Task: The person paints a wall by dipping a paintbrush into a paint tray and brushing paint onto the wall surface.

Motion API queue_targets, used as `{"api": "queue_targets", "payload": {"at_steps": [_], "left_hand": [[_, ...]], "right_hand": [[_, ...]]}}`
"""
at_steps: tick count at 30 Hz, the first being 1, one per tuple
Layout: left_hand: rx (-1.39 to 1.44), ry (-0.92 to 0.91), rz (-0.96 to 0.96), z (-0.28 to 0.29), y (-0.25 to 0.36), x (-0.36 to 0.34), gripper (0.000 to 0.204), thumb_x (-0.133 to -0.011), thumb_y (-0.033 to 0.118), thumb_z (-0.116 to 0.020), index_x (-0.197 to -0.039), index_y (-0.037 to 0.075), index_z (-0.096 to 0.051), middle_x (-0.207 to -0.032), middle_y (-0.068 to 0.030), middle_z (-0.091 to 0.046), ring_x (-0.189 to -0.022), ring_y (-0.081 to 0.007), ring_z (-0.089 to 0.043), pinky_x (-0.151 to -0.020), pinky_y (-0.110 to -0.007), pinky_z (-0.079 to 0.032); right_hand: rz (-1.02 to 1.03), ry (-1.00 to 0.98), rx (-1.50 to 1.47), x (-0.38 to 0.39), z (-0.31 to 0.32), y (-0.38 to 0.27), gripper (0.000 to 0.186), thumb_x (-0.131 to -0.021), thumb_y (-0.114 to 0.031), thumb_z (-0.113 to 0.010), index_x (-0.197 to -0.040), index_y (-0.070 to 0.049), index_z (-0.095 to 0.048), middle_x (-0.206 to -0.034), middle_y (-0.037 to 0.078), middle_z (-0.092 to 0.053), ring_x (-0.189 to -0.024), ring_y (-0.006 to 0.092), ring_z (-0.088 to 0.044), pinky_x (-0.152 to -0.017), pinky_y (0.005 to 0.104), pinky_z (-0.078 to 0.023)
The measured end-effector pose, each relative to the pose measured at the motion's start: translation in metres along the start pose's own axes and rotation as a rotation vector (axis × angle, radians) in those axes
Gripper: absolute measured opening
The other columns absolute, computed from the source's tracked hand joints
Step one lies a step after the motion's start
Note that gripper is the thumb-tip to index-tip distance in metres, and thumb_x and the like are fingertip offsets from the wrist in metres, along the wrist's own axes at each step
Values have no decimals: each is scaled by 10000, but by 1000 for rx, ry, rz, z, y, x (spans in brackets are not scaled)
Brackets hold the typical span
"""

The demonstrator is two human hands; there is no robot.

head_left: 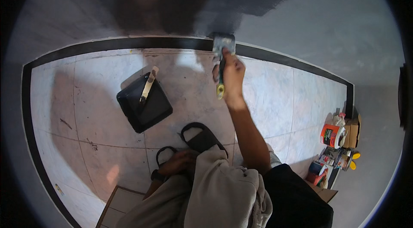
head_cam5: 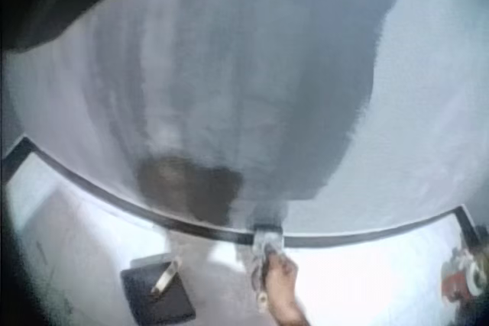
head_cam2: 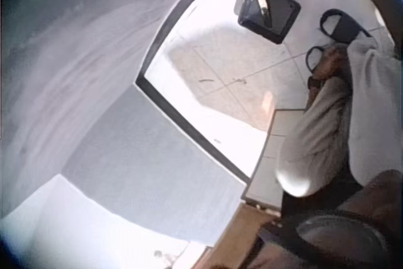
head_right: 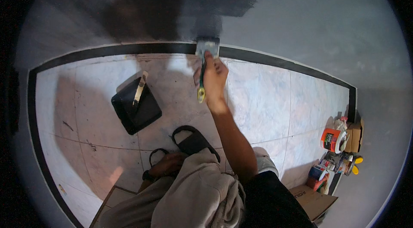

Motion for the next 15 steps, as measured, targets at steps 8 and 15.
{"api": "queue_targets", "payload": {"at_steps": [8, 15], "left_hand": [[-370, -14, -106, -6, 16, 2, 349, -1009, 174, -538, -1338, 57, -549, -1232, -38, -633, -1119, -124, -592, -932, -269, -473], [21, -70, -49, -1, 1, -2, 353, -1016, 176, -535, -1343, 44, -541, -1269, -82, -626, -1167, -174, -600, -1007, -314, -471]], "right_hand": [[339, -132, -4, 44, -36, -118, 383, -1034, -320, -532, -771, -46, -581, -478, 37, -495, -320, 100, -400, -330, 235, -288], [44, -14, 74, -4, 18, 35, 383, -1026, -297, -548, -752, -31, -568, -511, 63, -513, -334, 150, -437, -341, 285, -326]]}}
Point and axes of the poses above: each hand's wrist, its own x-axis away from the middle knuckle, its own z-axis out of the back of the hand, y = z × x, the point moved 5 cm from there along -x, towards the middle knuckle
